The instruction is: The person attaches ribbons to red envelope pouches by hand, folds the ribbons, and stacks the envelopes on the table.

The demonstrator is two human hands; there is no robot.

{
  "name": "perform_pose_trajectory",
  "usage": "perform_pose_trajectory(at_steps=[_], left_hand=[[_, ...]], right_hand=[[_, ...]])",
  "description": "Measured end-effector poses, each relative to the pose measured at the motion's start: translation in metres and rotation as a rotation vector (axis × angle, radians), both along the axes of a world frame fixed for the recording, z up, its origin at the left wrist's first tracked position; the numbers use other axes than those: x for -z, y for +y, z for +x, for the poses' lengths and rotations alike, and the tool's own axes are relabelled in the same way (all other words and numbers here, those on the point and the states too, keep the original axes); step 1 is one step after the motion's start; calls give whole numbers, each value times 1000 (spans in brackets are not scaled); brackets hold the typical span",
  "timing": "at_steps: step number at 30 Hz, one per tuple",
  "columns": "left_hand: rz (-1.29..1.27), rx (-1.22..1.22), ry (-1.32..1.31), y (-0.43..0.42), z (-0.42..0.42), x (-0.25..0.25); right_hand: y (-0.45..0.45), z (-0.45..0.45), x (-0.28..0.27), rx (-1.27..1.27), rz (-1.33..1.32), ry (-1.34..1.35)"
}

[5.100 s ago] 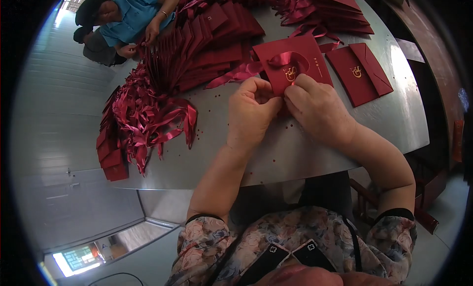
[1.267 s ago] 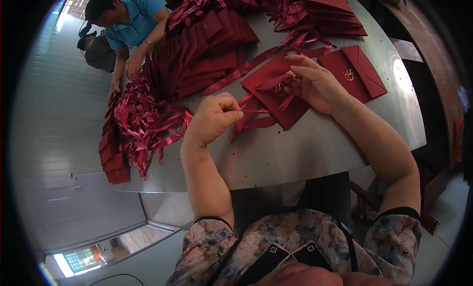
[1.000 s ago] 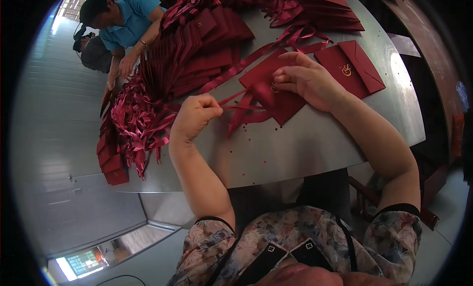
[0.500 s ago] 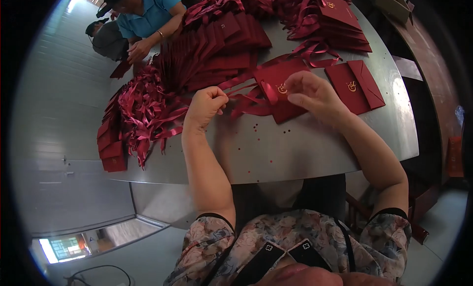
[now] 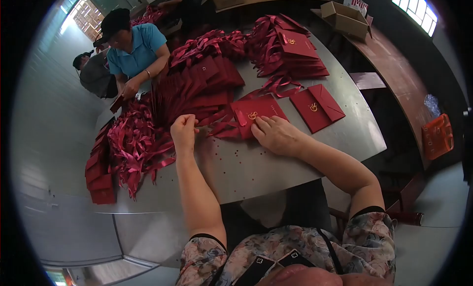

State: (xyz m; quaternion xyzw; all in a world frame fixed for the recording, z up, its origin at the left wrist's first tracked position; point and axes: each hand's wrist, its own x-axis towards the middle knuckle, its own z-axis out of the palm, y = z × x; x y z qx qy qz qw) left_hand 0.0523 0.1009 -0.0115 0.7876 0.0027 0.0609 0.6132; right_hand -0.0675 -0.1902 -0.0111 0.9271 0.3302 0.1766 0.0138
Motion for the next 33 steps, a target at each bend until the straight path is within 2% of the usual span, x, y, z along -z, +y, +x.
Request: perform_pose_trajectory(at_steps=[4,7,10,13,16,18,20,22,26,28,33], left_hand=[[-14,-73,-8,-3,-2,-2],[-35,-90,-4,-8,-6,-5],[-67,-81,24,-13,-5,-6],[-59,-34,28,-21,-12,-7],[-14,-3,24,-31,-17,-9],[-1,5,39,-33,-17,-7],[63,25,22,-32,-15,-3],[51,34,14,-34,-13,-4],[68,55,76,-43,-19,-11],[72,64,86,-45,-20,-8],[62,67,94,-40,-15,-4]], right_hand=[[-8,-6,-18,13,156,-15],[-23,-5,-39,-56,275,-148],[-45,6,-65,42,423,-419],[-78,39,-102,186,503,-590],[-125,105,-108,239,462,-660],[-148,144,-95,361,425,-500],[-167,170,-60,298,417,-497],[-170,176,-37,447,199,3],[-160,174,-23,441,84,72],[-152,171,-37,530,55,233],[-159,176,-44,442,58,113]])
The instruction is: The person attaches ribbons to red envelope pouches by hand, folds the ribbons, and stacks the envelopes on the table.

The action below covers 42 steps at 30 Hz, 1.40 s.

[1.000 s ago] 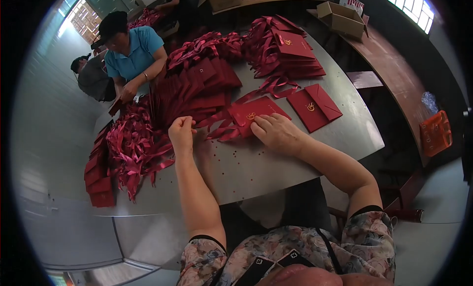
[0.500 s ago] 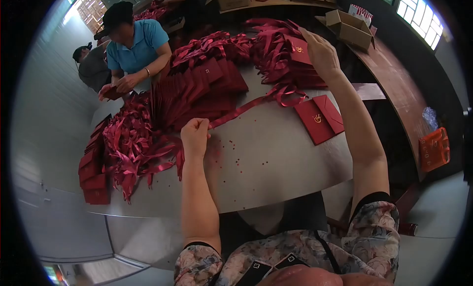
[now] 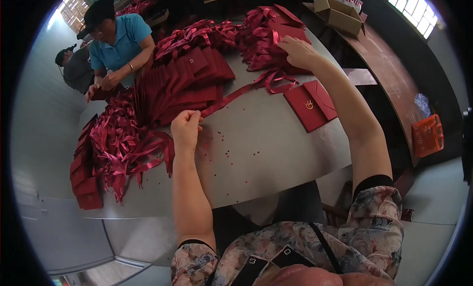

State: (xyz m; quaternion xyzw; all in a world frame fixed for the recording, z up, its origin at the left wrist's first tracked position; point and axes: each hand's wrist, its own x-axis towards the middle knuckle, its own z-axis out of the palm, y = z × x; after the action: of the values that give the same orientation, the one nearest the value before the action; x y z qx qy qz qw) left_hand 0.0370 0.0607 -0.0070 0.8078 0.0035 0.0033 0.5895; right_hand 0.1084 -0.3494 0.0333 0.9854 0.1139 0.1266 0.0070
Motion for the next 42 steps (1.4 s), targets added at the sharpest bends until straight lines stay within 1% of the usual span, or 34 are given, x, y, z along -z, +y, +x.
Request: perform_pose_trajectory(at_steps=[2,4,5,7,11,13,14,16,17,19,21,23,24,26,30,32,33,35,36,38,39,41,42], left_hand=[[-34,7,3,5,4,5],[-66,-12,16,4,3,3],[-70,-15,21,4,2,2],[-112,-11,27,3,1,-1],[-142,-25,33,2,-1,-3],[-114,2,3,1,0,-1],[-115,-7,3,-1,0,0],[-9,63,-98,-5,-1,3],[106,61,-180,-5,2,11],[92,59,-208,-8,2,15],[76,62,-233,-11,0,11],[54,37,-148,-11,-4,1],[54,36,-147,-11,-4,0],[54,-3,-116,-10,-3,0],[-17,-9,-117,-6,0,2],[-112,-119,-168,-2,1,-2],[-111,-126,-168,1,1,-4],[-172,-251,-177,6,1,-9],[-174,-258,-177,7,1,-11],[-193,-269,-150,9,-1,-15],[-194,-279,-147,9,-1,-16],[-251,-244,-188,8,-4,-19],[-275,-248,-206,8,-6,-24]], right_hand=[[-3,-12,-5,-4,25,-35],[-2,-24,-7,-38,14,-331],[-3,-34,-9,-41,9,-327],[-2,-69,-12,44,111,-242],[-3,-143,9,206,234,58],[-8,-165,36,239,283,87],[-1,-176,39,253,282,78],[15,-193,43,267,265,46],[25,-200,42,261,266,45],[44,-208,29,282,168,85],[56,-208,14,257,174,97],[62,-202,7,172,266,-4],[63,-196,8,171,265,-2],[62,-177,9,63,343,-18],[89,-127,1,-5,372,-51],[99,-94,9,-96,291,-124],[103,-79,15,-103,291,-123],[109,-53,28,-49,36,-137],[113,-45,31,-56,34,-136],[119,-33,37,45,-175,133],[124,-33,36,35,-178,136],[129,-38,35,-127,102,156],[135,-43,32,-131,100,159]])
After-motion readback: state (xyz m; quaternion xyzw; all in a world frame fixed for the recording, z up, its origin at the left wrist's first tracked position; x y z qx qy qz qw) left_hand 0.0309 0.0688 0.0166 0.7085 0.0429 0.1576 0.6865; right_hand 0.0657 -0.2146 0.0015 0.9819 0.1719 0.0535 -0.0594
